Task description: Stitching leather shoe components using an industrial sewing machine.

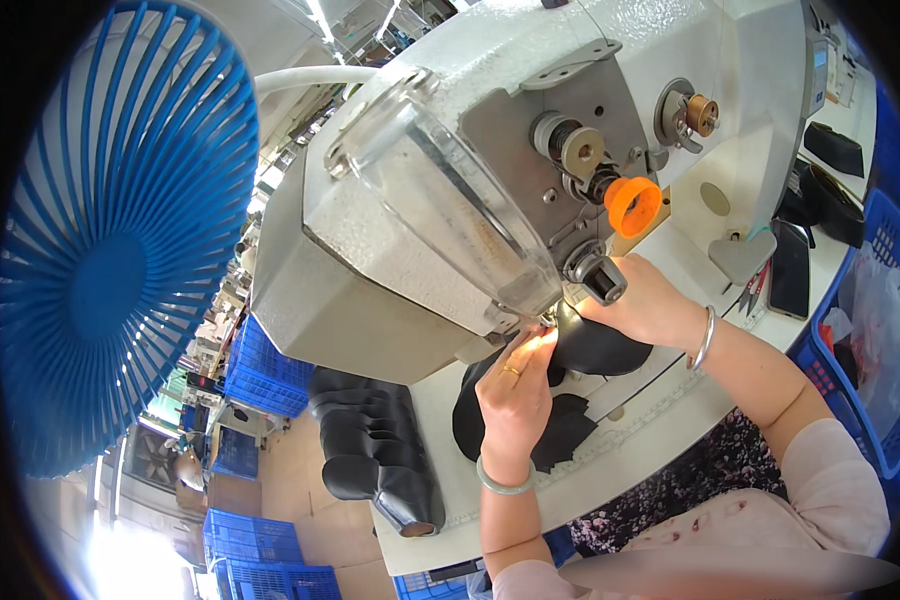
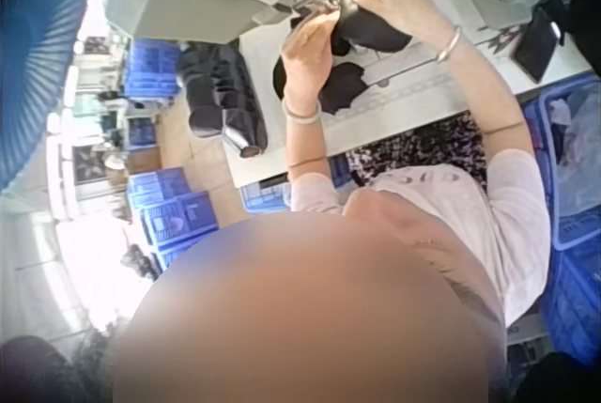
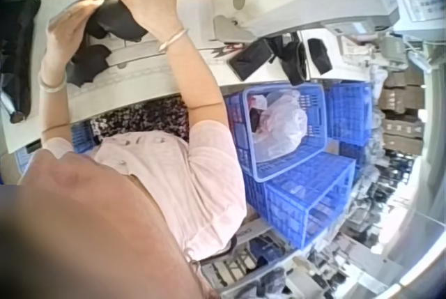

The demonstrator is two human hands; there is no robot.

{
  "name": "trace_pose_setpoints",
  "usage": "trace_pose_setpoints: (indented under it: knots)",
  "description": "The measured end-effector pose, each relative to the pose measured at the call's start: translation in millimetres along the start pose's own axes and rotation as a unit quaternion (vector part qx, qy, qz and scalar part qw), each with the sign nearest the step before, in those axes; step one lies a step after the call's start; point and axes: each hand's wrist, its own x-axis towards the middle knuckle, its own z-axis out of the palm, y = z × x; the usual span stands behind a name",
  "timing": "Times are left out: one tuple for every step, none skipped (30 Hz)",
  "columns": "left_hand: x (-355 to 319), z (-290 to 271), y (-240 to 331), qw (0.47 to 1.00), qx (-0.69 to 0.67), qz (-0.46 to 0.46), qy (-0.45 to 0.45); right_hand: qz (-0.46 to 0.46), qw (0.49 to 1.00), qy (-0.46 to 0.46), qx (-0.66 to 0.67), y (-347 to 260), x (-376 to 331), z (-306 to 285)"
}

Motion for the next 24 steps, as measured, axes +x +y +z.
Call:
trace_pose_setpoints:
  knots:
    - [-1,0,-1,1.000,0.009,0.006,0.001,-0.014,1.000,0.008,-0.020,-1,0,1]
    - [-1,-1,-2,1.000,0.009,0.006,0.001,-0.014,1.000,0.008,-0.020,-3,-1,1]
    - [-2,-1,-3,1.000,0.001,0.000,0.001,-0.014,0.999,0.012,-0.048,-6,-2,-1]
    - [-2,-1,-3,1.000,-0.005,-0.005,0.002,-0.016,0.997,0.018,-0.077,-8,-3,-2]
    - [-2,-1,-3,1.000,-0.004,-0.005,0.002,-0.017,0.997,0.018,-0.076,-7,-3,-2]
    - [-3,-1,-3,1.000,-0.013,-0.011,0.003,-0.014,0.997,0.010,-0.073,-6,-2,-2]
    - [-3,-1,-3,1.000,-0.022,-0.018,0.005,-0.011,0.998,0.001,-0.070,-5,-2,-2]
    - [-4,0,-3,1.000,-0.022,-0.018,0.003,-0.010,0.998,0.001,-0.068,-6,-2,-4]
    - [-5,0,-2,0.999,-0.034,-0.031,0.007,-0.009,0.996,0.008,-0.083,-9,-3,-7]
    - [-5,1,-2,0.998,-0.046,-0.043,0.011,-0.008,0.995,0.015,-0.098,-10,-4,-8]
    - [-6,1,-3,0.998,-0.045,-0.042,0.009,-0.008,0.995,0.016,-0.097,-10,-2,-8]
    - [-7,1,-4,0.998,-0.053,-0.040,0.015,-0.016,0.995,0.001,-0.096,-8,0,-9]
    - [-8,2,-5,0.997,-0.061,-0.037,0.020,-0.023,0.995,-0.014,-0.096,-5,3,-10]
    - [-8,3,-4,0.997,-0.061,-0.037,0.019,-0.022,0.995,-0.013,-0.095,2,7,-8]
    - [-7,4,-3,0.998,-0.047,-0.025,0.024,-0.041,0.995,-0.030,-0.091,12,12,-5]
    - [-6,5,-3,0.999,-0.033,-0.012,0.029,-0.059,0.993,-0.045,-0.087,14,17,-5]
    - [-6,6,0,0.999,-0.034,-0.011,0.027,-0.058,0.994,-0.043,-0.086,16,20,-8]
    - [-6,6,3,0.999,-0.014,-0.010,0.030,-0.048,0.995,-0.065,-0.063,17,22,-11]
    - [-6,6,5,0.999,0.006,-0.009,0.034,-0.039,0.995,-0.088,-0.041,17,25,-13]
    - [-6,5,6,0.999,0.006,-0.009,0.032,-0.038,0.995,-0.087,-0.039,18,27,-14]
    - [-5,4,6,0.999,0.020,-0.003,0.025,-0.042,0.994,-0.091,-0.033,20,29,-14]
    - [-5,4,6,0.999,0.035,0.002,0.018,-0.045,0.994,-0.095,-0.027,21,30,-13]
    - [-5,3,6,0.999,0.034,0.002,0.017,-0.045,0.994,-0.096,-0.027,21,31,-11]
    - [-5,3,5,0.999,0.041,0.005,0.017,-0.039,0.996,-0.082,-0.019,22,31,-9]
